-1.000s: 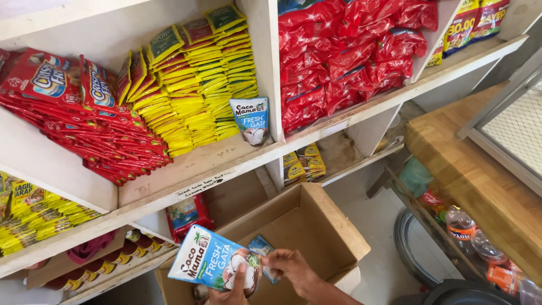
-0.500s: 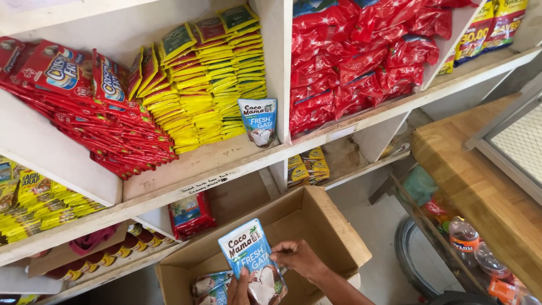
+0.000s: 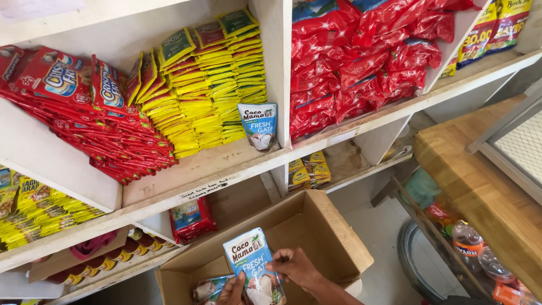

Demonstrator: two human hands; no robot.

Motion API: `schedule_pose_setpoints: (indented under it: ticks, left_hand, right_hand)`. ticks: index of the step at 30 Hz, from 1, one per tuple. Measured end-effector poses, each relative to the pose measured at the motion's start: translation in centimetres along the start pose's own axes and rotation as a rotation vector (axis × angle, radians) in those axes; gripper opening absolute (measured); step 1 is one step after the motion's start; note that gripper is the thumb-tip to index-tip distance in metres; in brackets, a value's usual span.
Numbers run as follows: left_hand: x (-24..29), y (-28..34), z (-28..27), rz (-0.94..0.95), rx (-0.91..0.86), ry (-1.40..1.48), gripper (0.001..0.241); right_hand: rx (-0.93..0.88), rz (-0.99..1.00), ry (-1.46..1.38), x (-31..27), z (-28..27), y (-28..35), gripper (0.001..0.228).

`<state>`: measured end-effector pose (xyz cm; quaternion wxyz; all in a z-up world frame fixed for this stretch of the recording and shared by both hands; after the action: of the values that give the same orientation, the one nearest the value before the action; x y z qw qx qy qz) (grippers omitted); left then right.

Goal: The person stocks grocery shelves with small pouches of coconut milk from a cardboard box.

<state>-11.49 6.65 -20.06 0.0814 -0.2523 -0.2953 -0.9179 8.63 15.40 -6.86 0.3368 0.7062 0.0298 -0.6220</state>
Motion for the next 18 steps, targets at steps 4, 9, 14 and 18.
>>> schedule_pose_setpoints:
  ticks: [4, 9, 14, 18]
  left_hand:
    - [-0.1, 0.4, 0.6, -0.102, 0.042, -0.016, 0.039]
    - [1.2, -0.9, -0.1, 0.114, 0.078, -0.293, 0.027]
    - [5.0, -2.0, 5.1, 0.193, 0.008, -0.44, 0.022]
    - [9.8, -2.4, 12.7, 0.167, -0.011, -0.509, 0.018]
  right_hand:
    - [-0.007, -0.011, 0.052, 0.9, -0.6, -0.4, 0.019]
    - [0.014, -0.012, 0.136, 0.9, -1.8, -1.3, 0.018]
    - [0.033, -0.084, 0.125, -2.2, -3.6, -3.1, 0.017]
    - [0.089, -0.195, 0.17, -8.1, -5.3, -4.8, 0.014]
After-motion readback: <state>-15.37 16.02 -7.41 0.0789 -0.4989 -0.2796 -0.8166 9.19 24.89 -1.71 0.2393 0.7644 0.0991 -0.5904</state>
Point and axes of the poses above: each hand's wrist, its own y-axis away from the middle knuckle, its own z-axis out of the palm, x = y × z, the point moved 7 cm from there along -y, towards the middle knuckle, and after that the axes turned 14 degrees about y, right-handed, at the moved point
